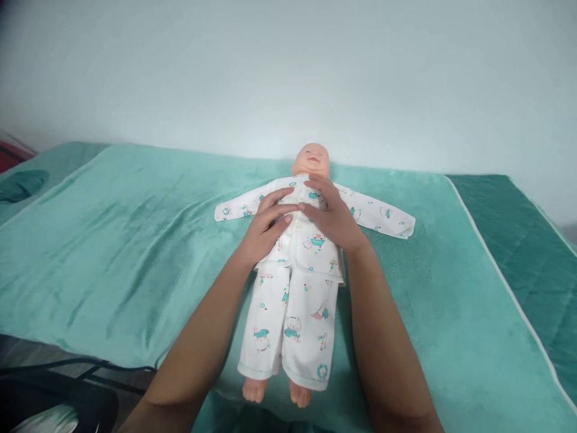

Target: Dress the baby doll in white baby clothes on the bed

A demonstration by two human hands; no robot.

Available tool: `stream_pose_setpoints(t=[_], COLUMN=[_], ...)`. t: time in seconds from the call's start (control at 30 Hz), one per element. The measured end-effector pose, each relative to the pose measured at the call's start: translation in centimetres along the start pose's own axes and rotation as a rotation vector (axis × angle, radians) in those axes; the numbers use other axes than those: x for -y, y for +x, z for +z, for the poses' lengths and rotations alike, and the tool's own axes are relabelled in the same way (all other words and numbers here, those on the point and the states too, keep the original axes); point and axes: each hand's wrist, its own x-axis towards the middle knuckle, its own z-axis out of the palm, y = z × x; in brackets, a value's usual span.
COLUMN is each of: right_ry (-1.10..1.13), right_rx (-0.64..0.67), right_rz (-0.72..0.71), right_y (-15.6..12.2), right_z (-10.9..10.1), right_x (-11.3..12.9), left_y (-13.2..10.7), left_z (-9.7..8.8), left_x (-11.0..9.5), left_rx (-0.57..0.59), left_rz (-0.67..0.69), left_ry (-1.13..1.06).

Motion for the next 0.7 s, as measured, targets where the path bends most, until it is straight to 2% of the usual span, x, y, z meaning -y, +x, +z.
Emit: stream_pose_setpoints(t=[0.13, 0.33, 0.5, 0.6, 0.7], right_ry=[-0.028, -0.083, -0.120, -0.091, -0.061], right_rx=[-0.064, -0.062, -0.068, -0.090, -0.114], right_rz=[-0.021, -0.015, -0.020, -0.003, 0.024], right_y=[0.3, 0.2, 0.4, 0.4, 0.2], right_z=[0.4, 0.5, 0.2, 0.0, -0.2], right_x=[-0.5, -0.4, -0.9, -1.3, -1.6], left_y=[0.0, -0.1, -0.7, -2.1, -5.0], left_z=[-0.1, -0.1, 0.0, -0.4, -1.5], left_x=[0.0, -0.1, 0.0, 0.3, 0.6], left_rx=[0.008, -0.007, -0.163, -0.214, -0.152], left_rz=[-0.010, -0.018, -0.068, -0.080, -0.140], left_ry=[0.003, -0.055, -0.115, -0.095, -0.030])
